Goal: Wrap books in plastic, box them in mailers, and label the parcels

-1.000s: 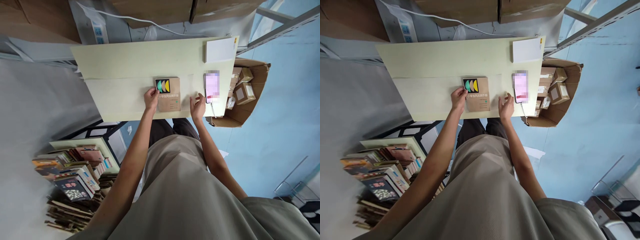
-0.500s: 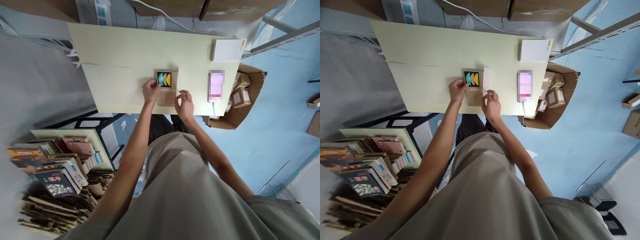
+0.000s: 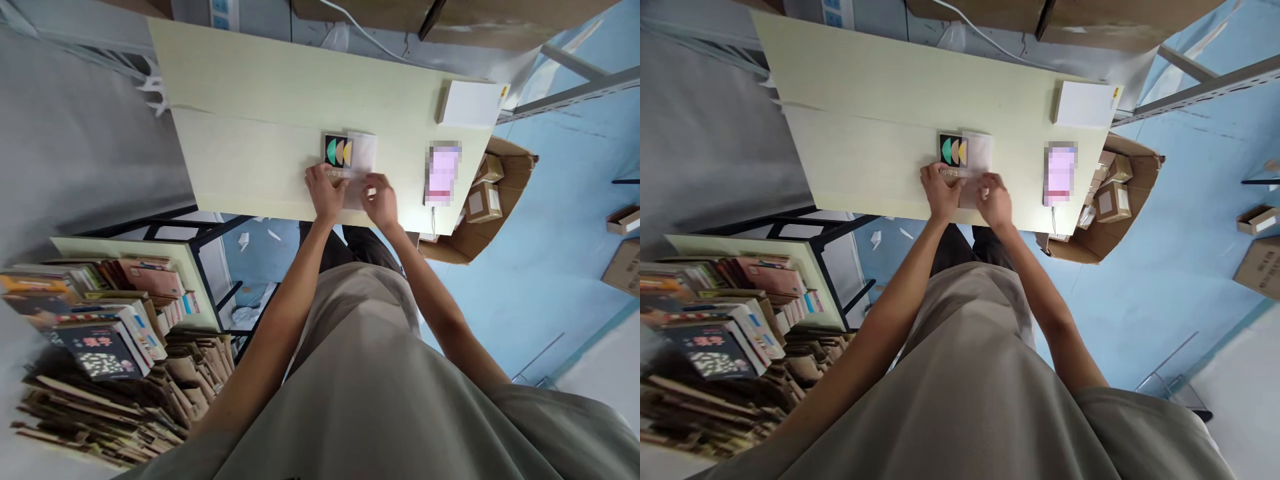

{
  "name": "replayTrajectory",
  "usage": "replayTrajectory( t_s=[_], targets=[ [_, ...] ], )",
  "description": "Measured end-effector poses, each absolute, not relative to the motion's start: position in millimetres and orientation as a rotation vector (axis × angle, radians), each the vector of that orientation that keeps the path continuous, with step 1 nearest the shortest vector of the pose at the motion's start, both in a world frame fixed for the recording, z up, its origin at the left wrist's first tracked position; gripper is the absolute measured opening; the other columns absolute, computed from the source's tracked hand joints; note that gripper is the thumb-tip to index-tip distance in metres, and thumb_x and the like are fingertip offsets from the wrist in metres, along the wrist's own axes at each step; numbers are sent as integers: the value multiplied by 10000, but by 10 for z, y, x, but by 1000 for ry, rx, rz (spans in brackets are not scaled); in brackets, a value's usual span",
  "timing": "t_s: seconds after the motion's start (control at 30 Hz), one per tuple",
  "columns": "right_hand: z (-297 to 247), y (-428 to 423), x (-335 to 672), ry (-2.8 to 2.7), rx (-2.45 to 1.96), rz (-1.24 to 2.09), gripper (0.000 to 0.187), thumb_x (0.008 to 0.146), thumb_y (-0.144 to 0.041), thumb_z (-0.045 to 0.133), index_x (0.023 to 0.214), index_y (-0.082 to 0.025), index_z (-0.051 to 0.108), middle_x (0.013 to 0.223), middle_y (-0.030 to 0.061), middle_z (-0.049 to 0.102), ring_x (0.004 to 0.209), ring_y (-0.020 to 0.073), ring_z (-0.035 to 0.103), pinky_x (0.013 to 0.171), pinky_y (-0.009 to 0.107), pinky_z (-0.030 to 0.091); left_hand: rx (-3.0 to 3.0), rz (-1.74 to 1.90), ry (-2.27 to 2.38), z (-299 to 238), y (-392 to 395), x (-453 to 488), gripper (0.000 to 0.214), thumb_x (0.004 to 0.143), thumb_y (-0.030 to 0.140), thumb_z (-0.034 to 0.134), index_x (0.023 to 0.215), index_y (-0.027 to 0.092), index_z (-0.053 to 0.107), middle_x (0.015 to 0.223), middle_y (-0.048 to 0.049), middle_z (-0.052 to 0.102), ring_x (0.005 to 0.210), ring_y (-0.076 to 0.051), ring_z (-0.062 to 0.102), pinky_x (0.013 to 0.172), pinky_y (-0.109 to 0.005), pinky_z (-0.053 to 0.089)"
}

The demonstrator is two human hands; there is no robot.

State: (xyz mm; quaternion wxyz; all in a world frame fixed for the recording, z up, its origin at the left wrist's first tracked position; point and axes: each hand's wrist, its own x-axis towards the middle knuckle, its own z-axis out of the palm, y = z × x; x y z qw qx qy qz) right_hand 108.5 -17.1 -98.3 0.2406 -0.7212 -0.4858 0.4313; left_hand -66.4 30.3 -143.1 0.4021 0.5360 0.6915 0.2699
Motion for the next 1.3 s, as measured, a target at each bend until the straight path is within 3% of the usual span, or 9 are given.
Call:
replayTrajectory(
  t_s=[0.1,0.23,0.43,0.63,0.8,0.9,1.07,1.2,1.3],
  targets=[
    [-1195,3,1308,-1146,-2099,1082,318,1100,-484,687,1283,-228,737,1381,181,799,1122,309,818,1117,557,701,1315,684,1712,-1462,350,-735,488,954,507,1004,1180,262,648,1418,-160,678,1522,-416,593,1356,-578,459],
    [-1574,315,1287,-959,-2176,1095,436,978,-652,860,1054,-275,655,1153,125,810,1076,306,776,1108,574,686,1252,685,1695,-1444,367,-769,502,940,555,996,1168,259,661,1398,-157,678,1514,-412,609,1359,-562,464],
    [-1669,509,1282,-860,-2194,1139,439,939,-557,871,903,-312,509,897,7,672,903,232,696,934,457,703,1245,707,1689,-1402,314,-756,520,997,656,913,1252,255,700,1451,-181,700,1515,-409,622,1393,-596,446],
    [-1433,592,1310,-1083,-2109,1154,380,1023,-507,776,911,-298,480,878,-1,566,946,224,683,881,402,662,1397,761,1631,-1079,88,-798,784,1039,800,777,1568,234,659,1728,-230,622,1760,-448,430,1504,-633,301],
    [-1328,666,1214,-1156,-2199,1053,342,1055,-486,738,921,-294,489,885,-3,558,955,228,698,910,422,667,1659,567,1410,-982,-304,-525,924,1062,682,772,1799,205,482,1916,-217,438,1841,-445,326,1535,-632,257],
    [-1148,669,1242,-1315,-2140,972,344,1081,-583,721,1026,-278,570,1007,34,647,1081,263,749,980,468,686,1679,535,1400,-1079,-409,-433,860,1120,521,652,1863,182,382,1976,-199,323,1871,-409,262,1547,-619,230],
    [-520,922,1214,-1840,-1756,832,533,1155,-736,592,1324,-241,696,1475,157,697,1532,383,667,1298,722,549,1645,676,1360,-1168,-400,-548,800,1138,532,591,1844,196,421,1931,-190,428,1841,-376,352,1531,-601,298],
    [-206,1354,1072,-2145,-1547,1152,402,1053,-637,866,1020,-243,789,1119,76,802,1390,369,740,1485,758,306,1555,801,1332,-1123,-400,-682,747,1177,606,531,1824,239,455,1913,-171,467,1820,-362,402,1499,-583,361],
    [-168,1642,1042,-2229,-1511,1358,418,892,-515,1064,851,-230,761,915,28,736,1370,367,737,1473,746,341,1342,930,1341,-1067,-421,-752,744,1195,662,529,1804,243,445,1859,-187,542,1742,-363,530,1431,-539,459]
  ],
)
